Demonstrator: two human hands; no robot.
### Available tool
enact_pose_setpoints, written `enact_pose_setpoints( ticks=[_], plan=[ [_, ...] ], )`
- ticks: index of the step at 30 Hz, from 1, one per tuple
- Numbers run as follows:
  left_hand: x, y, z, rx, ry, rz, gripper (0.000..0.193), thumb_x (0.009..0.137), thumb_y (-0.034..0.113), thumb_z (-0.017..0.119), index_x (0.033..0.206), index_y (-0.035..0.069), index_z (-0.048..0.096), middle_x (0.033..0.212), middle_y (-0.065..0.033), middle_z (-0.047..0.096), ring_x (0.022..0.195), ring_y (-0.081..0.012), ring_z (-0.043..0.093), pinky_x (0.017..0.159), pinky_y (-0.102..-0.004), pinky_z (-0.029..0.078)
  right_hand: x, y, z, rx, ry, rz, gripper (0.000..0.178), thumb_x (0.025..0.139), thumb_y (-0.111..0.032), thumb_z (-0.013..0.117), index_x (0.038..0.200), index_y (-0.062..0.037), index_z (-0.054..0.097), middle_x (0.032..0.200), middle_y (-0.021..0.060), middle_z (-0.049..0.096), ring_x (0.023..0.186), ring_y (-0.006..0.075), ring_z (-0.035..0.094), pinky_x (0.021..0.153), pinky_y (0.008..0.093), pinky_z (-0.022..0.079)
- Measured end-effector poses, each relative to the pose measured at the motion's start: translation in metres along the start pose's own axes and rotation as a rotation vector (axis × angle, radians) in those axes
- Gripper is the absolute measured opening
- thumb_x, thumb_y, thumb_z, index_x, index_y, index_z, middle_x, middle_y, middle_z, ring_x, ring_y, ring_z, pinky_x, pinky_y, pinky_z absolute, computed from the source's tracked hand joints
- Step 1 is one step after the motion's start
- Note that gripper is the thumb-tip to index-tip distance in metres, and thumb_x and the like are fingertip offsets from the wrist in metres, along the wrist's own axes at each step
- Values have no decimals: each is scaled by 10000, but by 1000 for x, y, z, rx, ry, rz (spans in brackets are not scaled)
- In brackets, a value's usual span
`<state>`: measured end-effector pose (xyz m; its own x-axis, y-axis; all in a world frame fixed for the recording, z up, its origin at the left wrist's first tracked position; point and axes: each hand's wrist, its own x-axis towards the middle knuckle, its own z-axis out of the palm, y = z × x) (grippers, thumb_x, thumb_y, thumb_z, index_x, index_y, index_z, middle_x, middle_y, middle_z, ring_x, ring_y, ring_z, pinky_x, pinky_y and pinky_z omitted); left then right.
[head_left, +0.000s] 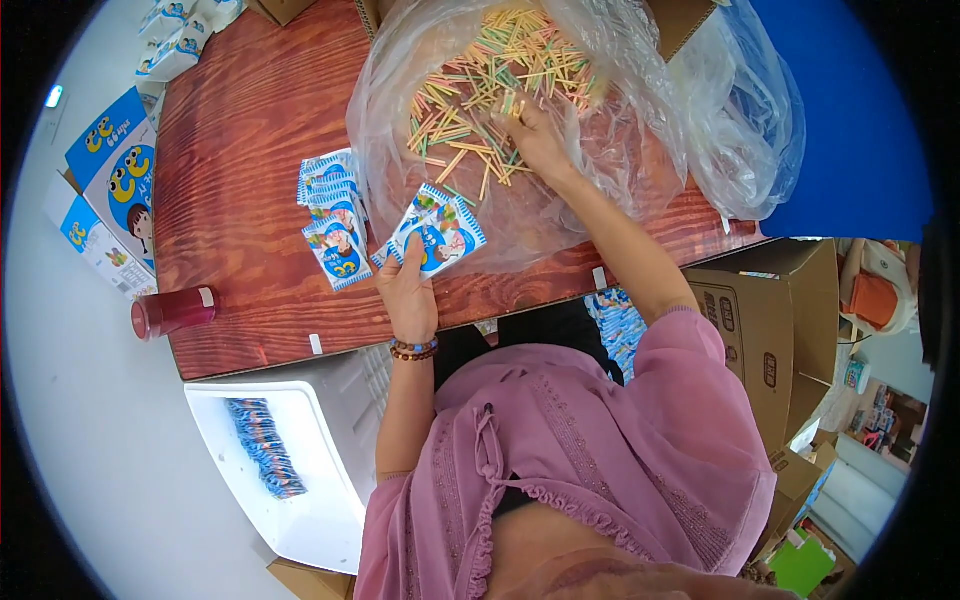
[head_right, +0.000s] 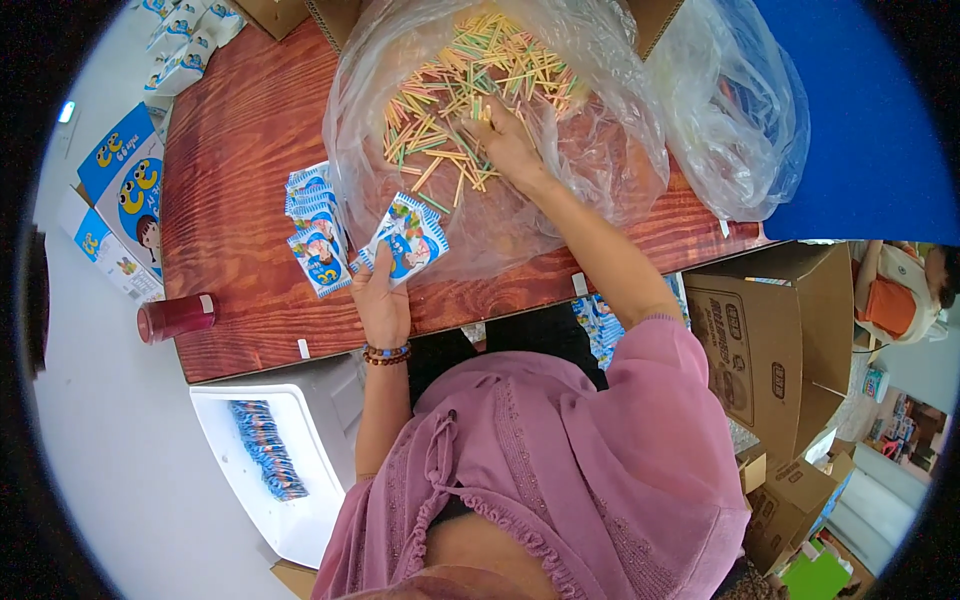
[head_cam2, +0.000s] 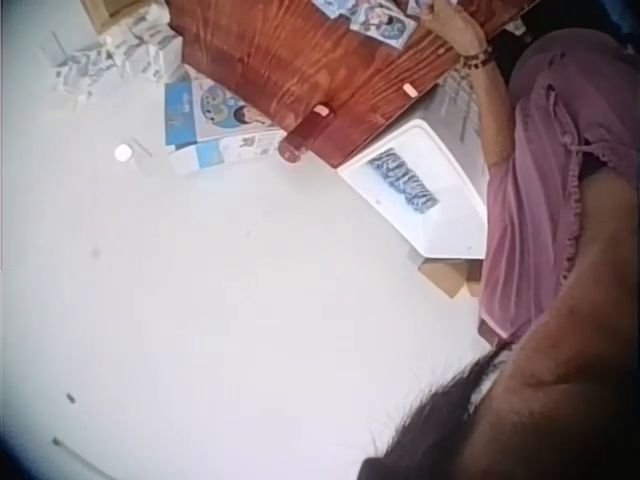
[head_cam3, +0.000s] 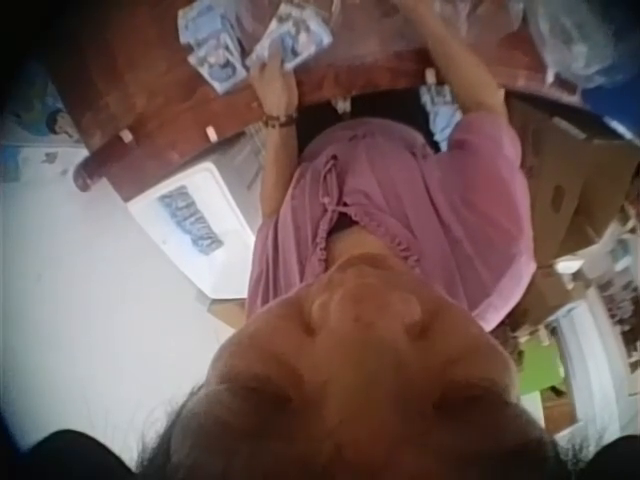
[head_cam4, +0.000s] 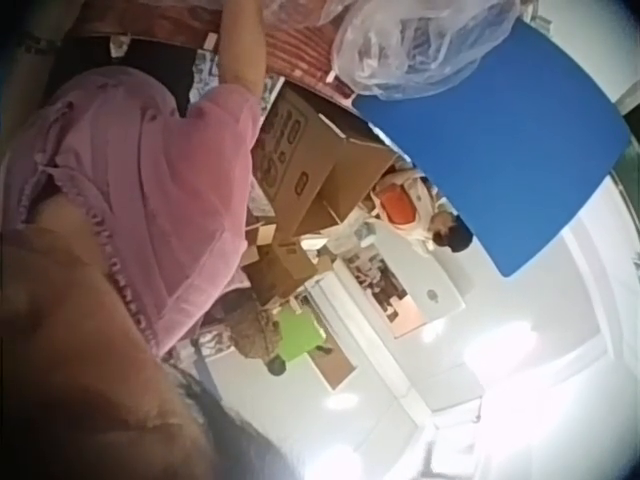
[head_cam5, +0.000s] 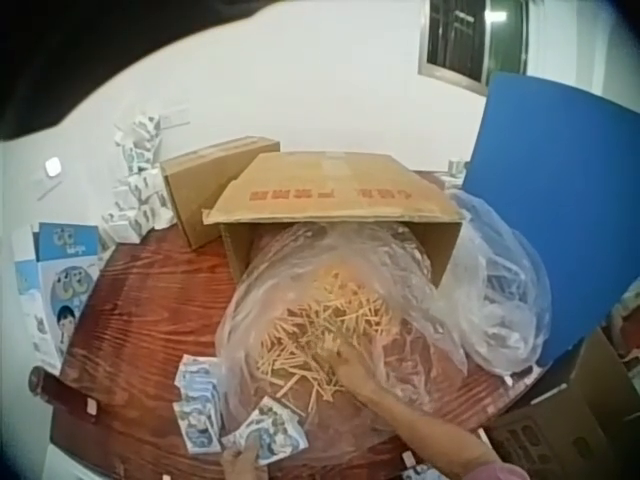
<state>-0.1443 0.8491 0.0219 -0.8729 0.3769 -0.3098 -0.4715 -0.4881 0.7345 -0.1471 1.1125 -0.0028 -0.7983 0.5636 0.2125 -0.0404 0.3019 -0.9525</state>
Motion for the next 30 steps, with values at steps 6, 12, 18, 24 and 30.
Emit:
enact_pose_setpoints(
  ticks=[6,12,18,24,30],
  plan=[
    [-1,-2,1,-13,11,13,153,924,79,591,1020,-32,635,1007,-77,666,877,-122,639,794,-273,521,-7,-4,3,-52,21,-32,153,933,-141,547,1045,-39,566,984,50,621,952,136,551,884,278,421],
    [-1,-3,0,-23,-1,32,152,932,85,581,1011,-35,632,1005,-81,663,888,-127,638,798,-279,524,-16,-13,-6,-721,-107,-251,204,960,-221,516,1043,-38,548,1006,57,625,1010,155,527,984,312,354],
    [1,1,-1,-76,20,2,179,944,127,572,1008,-28,633,1015,-93,667,907,-151,645,804,-299,530,-21,-56,-2,317,-62,19,250,1000,-206,408,1056,-4,545,1116,96,625,1033,195,539,1017,353,349],
    [-2,9,9,-144,-59,15,205,954,199,566,981,10,642,1004,-82,675,897,-164,651,763,-315,530,-54,-113,30,988,-74,31,344,1000,-162,345,1169,89,509,1191,198,588,1193,293,508,1062,413,345],
    [-4,9,15,-179,-96,7,216,956,237,562,982,38,644,989,-60,677,884,-156,641,732,-319,513,-72,-140,61,1039,-22,-128,339,989,-173,374,1186,84,475,1247,241,537,1264,329,448,1081,436,315]
  ],
)
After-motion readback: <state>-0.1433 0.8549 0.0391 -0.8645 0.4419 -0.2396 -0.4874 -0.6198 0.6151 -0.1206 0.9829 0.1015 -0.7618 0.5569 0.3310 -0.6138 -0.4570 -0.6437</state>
